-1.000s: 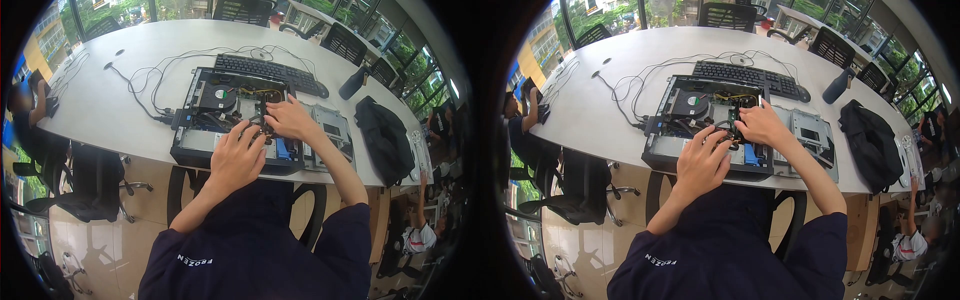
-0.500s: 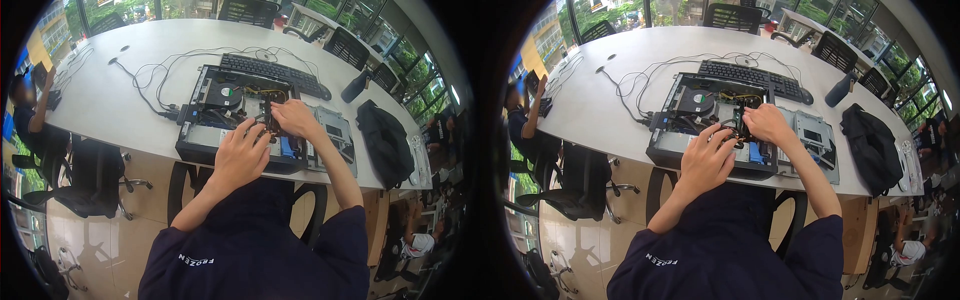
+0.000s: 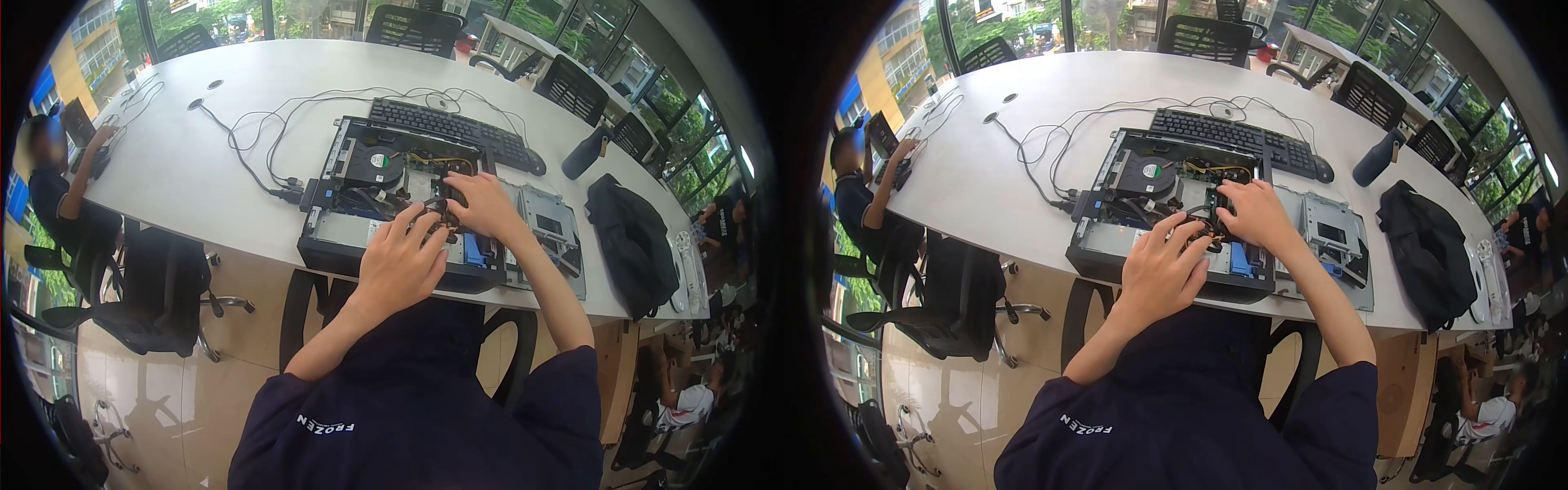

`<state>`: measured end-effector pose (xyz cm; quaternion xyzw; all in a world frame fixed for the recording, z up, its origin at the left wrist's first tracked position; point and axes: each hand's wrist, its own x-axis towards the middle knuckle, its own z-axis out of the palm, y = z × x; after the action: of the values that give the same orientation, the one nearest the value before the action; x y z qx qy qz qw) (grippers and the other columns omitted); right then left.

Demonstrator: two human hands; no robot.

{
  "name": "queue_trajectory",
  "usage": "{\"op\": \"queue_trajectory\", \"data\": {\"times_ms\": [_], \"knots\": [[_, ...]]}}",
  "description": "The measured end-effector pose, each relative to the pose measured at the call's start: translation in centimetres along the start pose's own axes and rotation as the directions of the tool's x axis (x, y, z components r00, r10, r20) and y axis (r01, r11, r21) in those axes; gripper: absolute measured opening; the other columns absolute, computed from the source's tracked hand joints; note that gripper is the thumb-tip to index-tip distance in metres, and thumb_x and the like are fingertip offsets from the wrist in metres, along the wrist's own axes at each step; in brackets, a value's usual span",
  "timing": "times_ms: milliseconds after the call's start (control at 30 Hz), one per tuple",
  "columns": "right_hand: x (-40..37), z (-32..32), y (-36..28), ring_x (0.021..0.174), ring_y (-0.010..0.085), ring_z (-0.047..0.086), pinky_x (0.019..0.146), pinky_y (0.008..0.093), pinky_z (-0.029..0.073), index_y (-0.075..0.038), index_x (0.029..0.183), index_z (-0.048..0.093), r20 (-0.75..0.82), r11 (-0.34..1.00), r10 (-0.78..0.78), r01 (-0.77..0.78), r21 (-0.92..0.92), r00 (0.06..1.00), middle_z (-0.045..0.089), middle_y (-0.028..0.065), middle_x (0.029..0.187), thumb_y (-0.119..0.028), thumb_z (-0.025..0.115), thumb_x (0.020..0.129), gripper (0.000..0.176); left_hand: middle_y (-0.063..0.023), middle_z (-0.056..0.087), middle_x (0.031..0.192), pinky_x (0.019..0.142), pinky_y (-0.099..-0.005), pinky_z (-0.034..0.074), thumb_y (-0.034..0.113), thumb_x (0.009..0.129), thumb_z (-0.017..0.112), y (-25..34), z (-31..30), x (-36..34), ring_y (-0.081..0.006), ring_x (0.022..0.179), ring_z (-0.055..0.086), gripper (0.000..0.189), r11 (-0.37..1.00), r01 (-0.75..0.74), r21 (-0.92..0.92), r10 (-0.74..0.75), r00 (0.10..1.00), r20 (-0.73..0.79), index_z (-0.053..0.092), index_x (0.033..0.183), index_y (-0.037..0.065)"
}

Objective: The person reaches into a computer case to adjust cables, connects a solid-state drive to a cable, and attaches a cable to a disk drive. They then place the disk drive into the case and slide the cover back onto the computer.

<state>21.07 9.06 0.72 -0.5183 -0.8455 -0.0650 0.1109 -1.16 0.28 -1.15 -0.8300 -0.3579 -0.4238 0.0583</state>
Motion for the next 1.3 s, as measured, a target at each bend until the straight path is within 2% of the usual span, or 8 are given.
{"op": "queue_trajectory", "data": {"times_ms": [100, 267, 600, 767, 867, 967, 1100, 1300], "knots": [[0.4, -2.0, -1.2, 0.122, 0.0299, 0.061, 0.118, 0.0439, 0.032, -0.005, 0.14, 0.06, 0.222, 0.988, 0.135, -0.149, 0.048, 0.966, 0.07, 0.0191, 0.125, -0.035, 0.06, 0.095, 0.054, -0.0044, 0.064, 0.124, 0.091, -0.0425, 0.051, 0.021, 0.087, 0.068, 0.0, 0.0, 0.0, -0.0295, 0.127, 0.056, 0.027, 1.0, -0.002, 0.006, 0.002, 1.0, 0.002, 0.07, 0.111, 0.01], [0.0, 0.0, -0.2, 0.115, 0.0307, 0.065, 0.116, 0.0423, 0.035, -0.001, 0.142, 0.056, 0.033, 0.999, 0.047, -0.048, 0.004, 0.998, 0.072, 0.02, 0.114, -0.041, 0.061, 0.095, 0.061, -0.0042, 0.064, 0.124, 0.09, -0.0421, 0.051, 0.021, 0.086, 0.069, 0.0, -0.1, 0.0, -0.0293, 0.127, 0.056, 0.028, 1.0, -0.006, 0.009, 0.006, 1.0, 0.003, 0.07, 0.112, 0.01], [0.3, -0.2, -0.2, 0.117, 0.0312, 0.064, 0.116, 0.0411, 0.033, 0.003, 0.143, 0.053, 0.039, 0.997, 0.072, -0.071, -0.015, 0.997, 0.072, 0.021, 0.113, -0.044, 0.063, 0.093, 0.068, -0.0048, 0.064, 0.124, 0.091, -0.0428, 0.051, 0.021, 0.087, 0.069, 0.0, -0.1, 0.0, -0.0294, 0.128, 0.055, 0.027, 1.0, 0.002, -0.005, -0.002, 1.0, -0.006, 0.07, 0.111, 0.01], [2.0, -2.6, -0.6, 0.115, 0.0369, 0.065, 0.104, 0.0446, 0.047, -0.003, 0.137, 0.06, 0.314, 0.99, 0.139, -0.135, -0.034, 0.939, 0.072, 0.0191, 0.117, -0.032, 0.064, 0.093, 0.053, -0.0047, 0.065, 0.124, 0.092, -0.0424, 0.05, 0.021, 0.087, 0.068, 0.0, -0.1, -0.1, -0.0296, 0.128, 0.055, 0.027, 1.0, 0.0, 0.003, 0.0, 1.0, 0.0, 0.07, 0.111, 0.009], [3.5, -1.7, 2.5, 0.109, 0.0375, 0.068, 0.095, 0.0458, 0.053, -0.006, 0.132, 0.064, 0.196, 0.962, 0.061, -0.109, 0.249, 0.979, 0.073, 0.0186, 0.111, -0.025, 0.064, 0.092, 0.045, -0.0048, 0.065, 0.124, 0.092, -0.0422, 0.05, 0.02, 0.086, 0.068, 0.0, 0.0, 0.0, -0.0297, 0.127, 0.056, 0.027, 1.0, -0.007, 0.007, 0.007, 1.0, -0.005, 0.07, 0.111, 0.009], [5.3, -0.6, 4.4, 0.109, 0.0368, 0.067, 0.094, 0.0468, 0.053, -0.008, 0.131, 0.065, 0.193, 0.996, 0.071, -0.078, 0.032, 0.979, 0.073, 0.0178, 0.112, -0.02, 0.062, 0.092, 0.041, -0.0048, 0.065, 0.124, 0.092, -0.042, 0.05, 0.02, 0.086, 0.068, 0.0, 0.0, 0.1, -0.0298, 0.127, 0.056, 0.027, 1.0, -0.011, 0.002, 0.011, 1.0, -0.002, 0.07, 0.111, 0.009], [7.0, 2.9, 6.3, 0.1, 0.0375, 0.07, 0.088, 0.0492, 0.055, -0.008, 0.119, 0.068, 0.146, 0.997, -0.067, 0.071, -0.02, 0.987, 0.074, 0.018, 0.102, -0.009, 0.06, 0.084, 0.036, -0.0047, 0.065, 0.124, 0.092, -0.0419, 0.05, 0.02, 0.086, 0.068, 0.0, -0.1, 0.2, -0.0297, 0.126, 0.056, 0.027, 1.0, -0.018, 0.009, 0.018, 1.0, 0.008, 0.07, 0.112, 0.01], [6.8, 2.0, 4.9, 0.104, 0.0388, 0.068, 0.091, 0.0487, 0.052, -0.008, 0.126, 0.064, 0.154, 0.996, 0.057, -0.065, 0.053, 0.986, 0.072, 0.0207, 0.107, -0.004, 0.06, 0.076, 0.05, -0.0067, 0.065, 0.123, 0.093, -0.0404, 0.049, 0.022, 0.088, 0.066, 0.0, 0.0, 0.2, -0.0298, 0.127, 0.055, 0.029, 1.0, -0.021, 0.017, 0.021, 0.999, 0.029, 0.07, 0.113, 0.008]]}}
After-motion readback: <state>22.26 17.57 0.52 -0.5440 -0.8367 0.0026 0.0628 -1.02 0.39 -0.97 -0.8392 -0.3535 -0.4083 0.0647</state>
